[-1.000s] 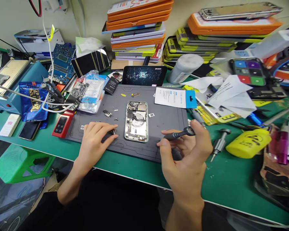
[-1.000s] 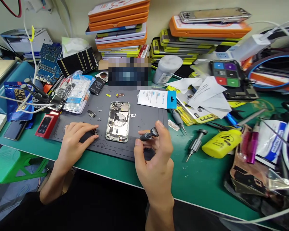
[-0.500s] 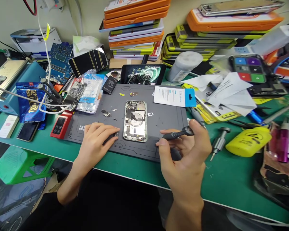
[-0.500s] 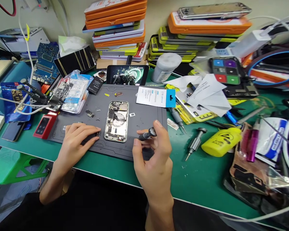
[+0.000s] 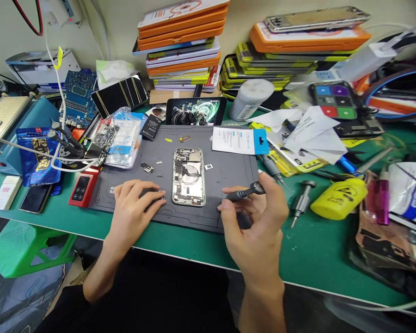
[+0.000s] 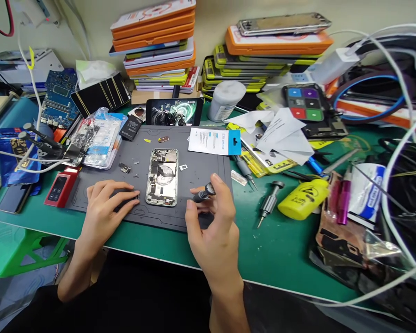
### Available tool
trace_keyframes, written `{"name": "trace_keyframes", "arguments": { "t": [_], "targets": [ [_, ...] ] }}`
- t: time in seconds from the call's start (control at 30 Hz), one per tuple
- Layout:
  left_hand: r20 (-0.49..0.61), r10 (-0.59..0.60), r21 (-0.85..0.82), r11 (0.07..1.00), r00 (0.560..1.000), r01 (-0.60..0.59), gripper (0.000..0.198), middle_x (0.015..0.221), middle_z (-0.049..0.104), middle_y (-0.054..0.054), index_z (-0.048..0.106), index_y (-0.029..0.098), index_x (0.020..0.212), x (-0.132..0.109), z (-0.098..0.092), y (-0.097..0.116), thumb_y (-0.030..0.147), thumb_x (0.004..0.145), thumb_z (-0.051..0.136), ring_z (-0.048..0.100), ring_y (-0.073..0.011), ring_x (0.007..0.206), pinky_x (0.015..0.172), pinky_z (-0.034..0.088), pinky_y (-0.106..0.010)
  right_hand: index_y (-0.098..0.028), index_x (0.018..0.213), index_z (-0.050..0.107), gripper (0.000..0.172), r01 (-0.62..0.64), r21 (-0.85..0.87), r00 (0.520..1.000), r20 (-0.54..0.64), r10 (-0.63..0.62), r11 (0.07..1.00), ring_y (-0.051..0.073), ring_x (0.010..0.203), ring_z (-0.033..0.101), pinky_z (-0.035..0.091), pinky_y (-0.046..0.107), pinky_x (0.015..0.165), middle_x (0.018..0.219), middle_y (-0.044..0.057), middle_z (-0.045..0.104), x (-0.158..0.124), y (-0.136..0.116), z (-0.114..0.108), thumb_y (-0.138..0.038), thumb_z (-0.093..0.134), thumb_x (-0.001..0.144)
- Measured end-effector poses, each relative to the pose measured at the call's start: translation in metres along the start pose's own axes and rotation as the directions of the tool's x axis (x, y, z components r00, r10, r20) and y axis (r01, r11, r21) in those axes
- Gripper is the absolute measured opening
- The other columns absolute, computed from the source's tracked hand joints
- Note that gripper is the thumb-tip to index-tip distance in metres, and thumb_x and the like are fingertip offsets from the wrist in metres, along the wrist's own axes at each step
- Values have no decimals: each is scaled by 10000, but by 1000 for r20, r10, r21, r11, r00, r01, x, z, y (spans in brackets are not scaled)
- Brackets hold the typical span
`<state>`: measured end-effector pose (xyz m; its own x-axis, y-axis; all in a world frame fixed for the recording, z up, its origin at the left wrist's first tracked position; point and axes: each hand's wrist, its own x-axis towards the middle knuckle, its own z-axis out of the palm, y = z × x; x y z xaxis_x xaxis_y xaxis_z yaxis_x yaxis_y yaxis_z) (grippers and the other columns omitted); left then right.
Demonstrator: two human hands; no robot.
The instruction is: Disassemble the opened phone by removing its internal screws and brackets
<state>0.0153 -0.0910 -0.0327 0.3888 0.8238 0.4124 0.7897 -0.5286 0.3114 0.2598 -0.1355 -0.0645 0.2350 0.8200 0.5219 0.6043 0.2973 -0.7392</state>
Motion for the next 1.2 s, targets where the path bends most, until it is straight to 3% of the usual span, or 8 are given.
{"name": "trace_keyframes", "arguments": {
  "t": [0.7, 0.93, 1.2],
  "targets": [
    [69, -60, -13, 998, 996, 61, 183, 1267, 746, -69, 756, 273, 1231, 1, -2, 1, 247, 1057, 704, 598, -272, 1243, 1032, 392, -449, -325, 1674, 294, 773, -4, -8, 1000, 4, 4, 1000, 191, 892, 755, 692, 374, 775, 1186, 96, 745, 0, 0, 1, -192, 669, 1012],
    [29, -54, 30, 998, 998, 53, 156, 1270, 742, -68, 762, 273, 1188, 1, -2, 3, 241, 1038, 733, 581, -288, 1250, 1042, 388, -468, -342, 1689, 276, 817, 6, -12, 1000, 6, -6, 1000, 190, 894, 754, 695, 380, 781, 1214, 102, 733, 1, -2, -1, -147, 670, 1000],
    [56, -72, 25, 997, 996, 71, 217, 1270, 732, -55, 764, 273, 1200, 1, -3, 5, 146, 1052, 668, 572, -278, 1244, 1056, 391, -462, -343, 1698, 285, 878, 17, -14, 1000, 4, -17, 1000, 192, 912, 775, 699, 367, 784, 1234, 104, 728, 0, -1, -1, -96, 701, 965]
  ]
}}
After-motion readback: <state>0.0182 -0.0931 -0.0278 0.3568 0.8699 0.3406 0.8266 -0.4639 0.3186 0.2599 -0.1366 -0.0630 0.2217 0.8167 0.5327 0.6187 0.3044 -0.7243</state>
